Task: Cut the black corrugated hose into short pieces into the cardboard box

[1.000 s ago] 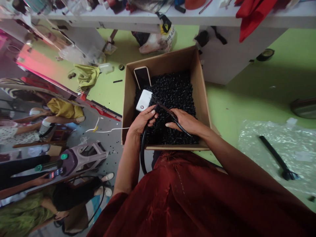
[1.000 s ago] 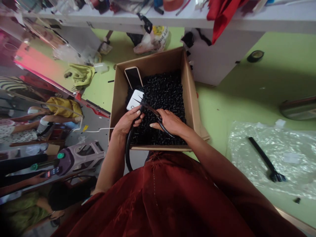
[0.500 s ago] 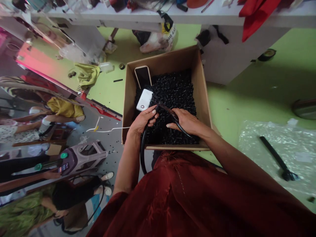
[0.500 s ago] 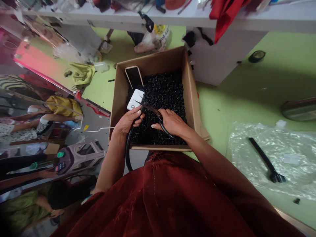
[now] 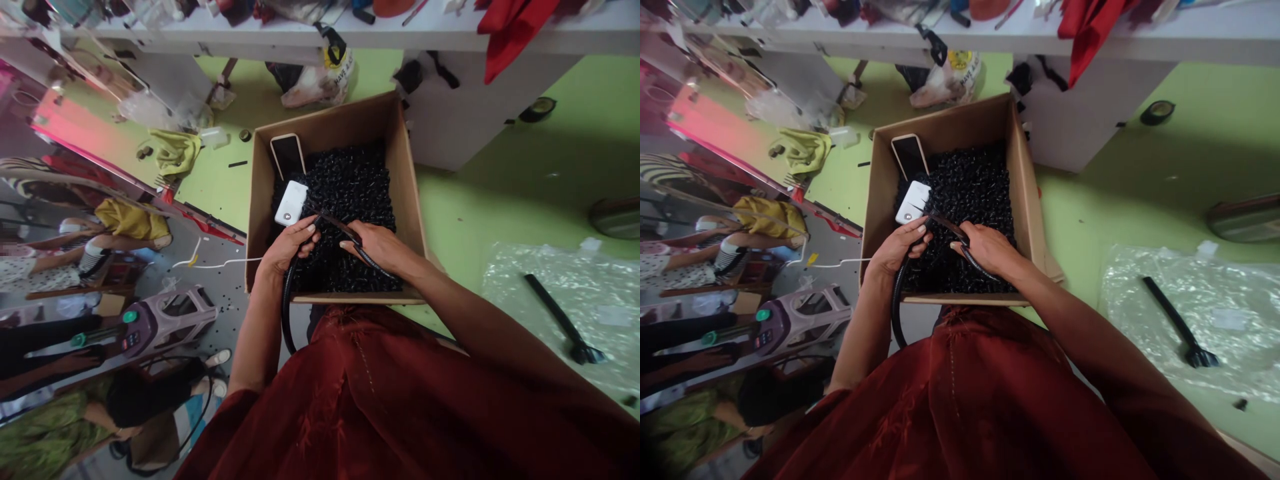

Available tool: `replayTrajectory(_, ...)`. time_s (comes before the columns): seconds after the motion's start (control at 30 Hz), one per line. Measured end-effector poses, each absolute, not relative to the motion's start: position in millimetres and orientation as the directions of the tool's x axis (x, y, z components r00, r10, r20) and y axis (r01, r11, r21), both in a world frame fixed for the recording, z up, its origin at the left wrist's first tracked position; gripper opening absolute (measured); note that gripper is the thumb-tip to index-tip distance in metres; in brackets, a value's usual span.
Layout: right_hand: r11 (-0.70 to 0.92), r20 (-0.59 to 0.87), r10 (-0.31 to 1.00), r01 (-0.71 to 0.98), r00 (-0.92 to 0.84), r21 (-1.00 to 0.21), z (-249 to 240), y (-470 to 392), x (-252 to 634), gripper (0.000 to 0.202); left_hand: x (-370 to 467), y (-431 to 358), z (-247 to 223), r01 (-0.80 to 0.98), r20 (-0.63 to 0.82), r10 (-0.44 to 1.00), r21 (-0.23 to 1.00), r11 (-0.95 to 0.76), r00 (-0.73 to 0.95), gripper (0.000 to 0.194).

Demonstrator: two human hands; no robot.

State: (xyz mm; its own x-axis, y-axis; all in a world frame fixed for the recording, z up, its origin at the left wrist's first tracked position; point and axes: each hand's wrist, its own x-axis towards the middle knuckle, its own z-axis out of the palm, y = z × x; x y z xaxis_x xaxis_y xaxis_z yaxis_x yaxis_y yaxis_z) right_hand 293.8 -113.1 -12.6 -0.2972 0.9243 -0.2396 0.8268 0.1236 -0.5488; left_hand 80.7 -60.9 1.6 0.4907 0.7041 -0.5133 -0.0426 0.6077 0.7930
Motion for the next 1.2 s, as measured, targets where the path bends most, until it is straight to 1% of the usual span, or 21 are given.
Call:
replayTrajectory(0.1,0.098,-0.277,0.923,0.86,-0.267,-0.501,-10,-114,292,0.029,82,-61,1,-0.038,-0.53,0.688,0.779,0.626,0.495,0.049)
replayTrajectory(0.27,0.068,-0.348,0.909,0.905,-0.23,-0.42,-6,-115,289,0.029,83,-59,-5,0.001,-0.565,0.67,0.765,0.644,0.482,0.044)
replayTrajectory(0.4,0.057,-0.397,0.891,0.922,-0.221,-0.384,-6,-113,288,0.03,83,-57,-10,0.031,-0.592,0.655,0.752,0.658,0.47,0.037)
replayTrajectory(0.67,0.059,-0.414,0.883,0.926,-0.222,-0.373,-10,-112,287,0.032,82,-56,-13,0.052,-0.594,0.653,0.757,0.651,0.471,0.033)
replayTrajectory(0.83,0.044,-0.44,0.872,0.929,-0.215,-0.367,-11,-113,287,0.034,83,-57,-14,0.083,-0.611,0.657,0.757,0.648,0.441,0.028)
replayTrajectory(1.03,0.048,-0.433,0.874,0.926,-0.221,-0.374,-12,-114,287,0.033,83,-58,-17,0.148,-0.618,0.666,0.77,0.621,0.418,0.025)
replayTrajectory(1.2,0.05,-0.429,0.877,0.93,-0.215,-0.364,-13,-114,287,0.033,84,-57,-18,0.163,-0.618,0.682,0.776,0.609,0.391,0.019)
